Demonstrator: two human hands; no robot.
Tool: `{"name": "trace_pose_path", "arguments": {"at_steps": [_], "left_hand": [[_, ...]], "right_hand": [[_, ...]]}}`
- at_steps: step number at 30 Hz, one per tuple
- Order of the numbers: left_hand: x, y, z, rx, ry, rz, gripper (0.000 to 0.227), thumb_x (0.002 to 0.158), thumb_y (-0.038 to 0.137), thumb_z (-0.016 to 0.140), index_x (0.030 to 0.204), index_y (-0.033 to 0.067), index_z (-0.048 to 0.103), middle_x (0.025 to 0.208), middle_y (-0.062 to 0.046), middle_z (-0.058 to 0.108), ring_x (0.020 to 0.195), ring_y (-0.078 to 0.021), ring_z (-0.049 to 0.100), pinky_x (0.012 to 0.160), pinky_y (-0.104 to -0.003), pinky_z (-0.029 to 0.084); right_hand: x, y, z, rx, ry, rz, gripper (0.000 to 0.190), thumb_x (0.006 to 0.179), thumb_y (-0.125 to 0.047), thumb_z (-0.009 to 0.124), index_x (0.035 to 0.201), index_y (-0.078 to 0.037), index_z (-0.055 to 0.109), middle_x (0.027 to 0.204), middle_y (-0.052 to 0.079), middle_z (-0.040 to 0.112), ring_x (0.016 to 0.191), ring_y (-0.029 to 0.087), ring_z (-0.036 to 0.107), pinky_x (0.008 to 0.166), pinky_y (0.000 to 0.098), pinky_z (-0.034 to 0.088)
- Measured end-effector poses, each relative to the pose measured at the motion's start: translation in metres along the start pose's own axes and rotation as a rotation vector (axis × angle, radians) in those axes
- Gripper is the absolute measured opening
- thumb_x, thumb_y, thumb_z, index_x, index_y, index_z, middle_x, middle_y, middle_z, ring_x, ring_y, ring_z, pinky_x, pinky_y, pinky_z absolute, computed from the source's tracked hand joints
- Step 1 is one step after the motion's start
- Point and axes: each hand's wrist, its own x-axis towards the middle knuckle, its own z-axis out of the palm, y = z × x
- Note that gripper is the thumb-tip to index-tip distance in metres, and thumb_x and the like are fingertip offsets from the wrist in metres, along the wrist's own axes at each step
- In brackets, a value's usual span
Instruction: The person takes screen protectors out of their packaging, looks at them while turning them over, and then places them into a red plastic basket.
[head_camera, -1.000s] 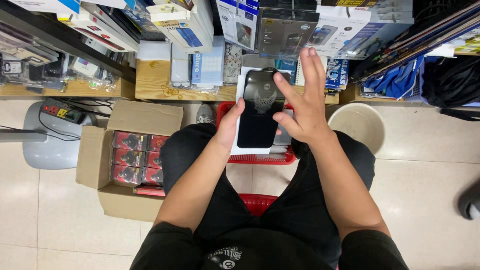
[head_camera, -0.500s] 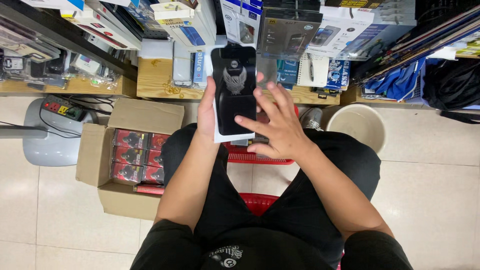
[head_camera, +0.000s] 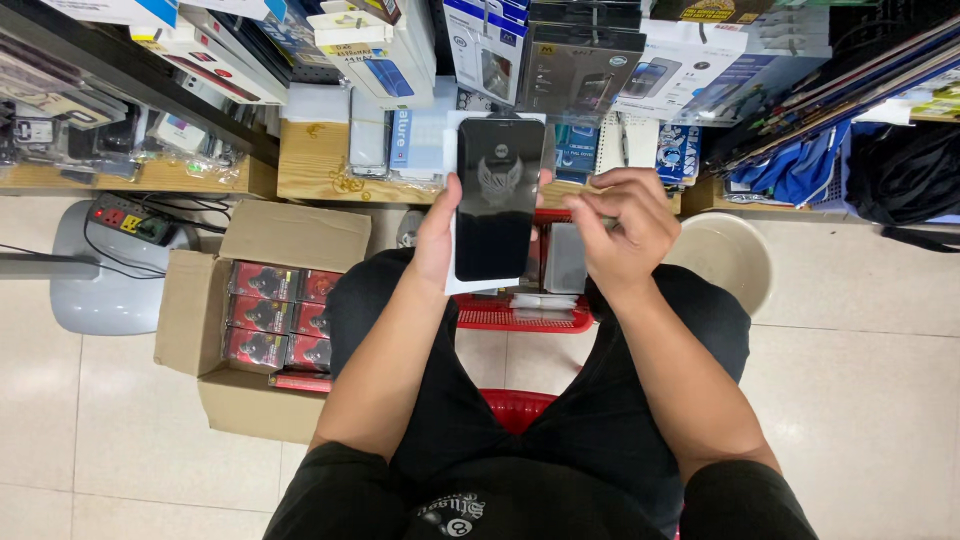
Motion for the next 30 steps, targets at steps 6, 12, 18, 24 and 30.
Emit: {"name": "trace_pose_path", "arguments": {"at_steps": [6,12,18,24,30], "left_hand": [[0.001,-0.005,0.011,0.076,-0.011,-0.086,0.069,0.101,0.057,0.05,0.127,-0.0044,0.065,0.115,-0.03,0.071,0.097,-0.0384,0.075,0.082,-0.048,0.066],[-0.004,-0.014,-0.035,-0.102,-0.027,-0.228,0.065,0.101,0.05,0.057,0.135,-0.005,0.058,0.121,-0.026,0.068,0.108,-0.0407,0.068,0.098,-0.05,0.053],[-0.001,-0.018,-0.017,0.006,0.073,0.1,0.056,0.106,0.043,0.055,0.142,0.0005,0.055,0.138,-0.025,0.06,0.128,-0.0342,0.06,0.113,-0.056,0.045],[0.003,0.002,-0.019,-0.162,0.023,0.036,0.069,0.103,0.052,0.052,0.148,0.0002,0.047,0.15,-0.026,0.05,0.127,-0.0373,0.06,0.11,-0.057,0.051],[0.001,0.023,-0.016,-0.14,-0.028,0.118,0.073,0.104,0.056,0.047,0.147,-0.0025,0.047,0.156,-0.025,0.044,0.13,-0.035,0.059,0.107,-0.051,0.055]], "right_hand": [[0.026,-0.012,-0.005,-0.059,-0.332,-0.028,0.057,0.109,-0.051,0.05,0.155,-0.017,0.049,0.157,0.018,0.04,0.144,0.044,0.038,0.108,0.053,0.042],[0.018,-0.015,-0.006,-0.223,-0.504,-0.009,0.064,0.114,-0.063,0.03,0.168,-0.031,0.021,0.175,0.015,0.011,0.165,0.041,0.018,0.137,0.0641,0.022],[0.006,-0.011,0.004,-0.205,-0.524,-0.016,0.068,0.1,-0.072,0.036,0.16,-0.04,0.039,0.171,0.016,0.013,0.157,0.043,0.009,0.126,0.0628,0.014],[-0.012,-0.024,0.016,-0.206,-0.615,-0.08,0.069,0.1,-0.072,0.041,0.159,-0.036,0.043,0.171,0.016,0.014,0.157,0.045,0.01,0.124,0.0618,0.019],[-0.037,-0.036,0.03,-0.121,-0.637,-0.199,0.066,0.095,-0.076,0.045,0.149,-0.039,0.056,0.167,0.015,0.03,0.154,0.043,0.021,0.119,0.0643,0.025]]}}
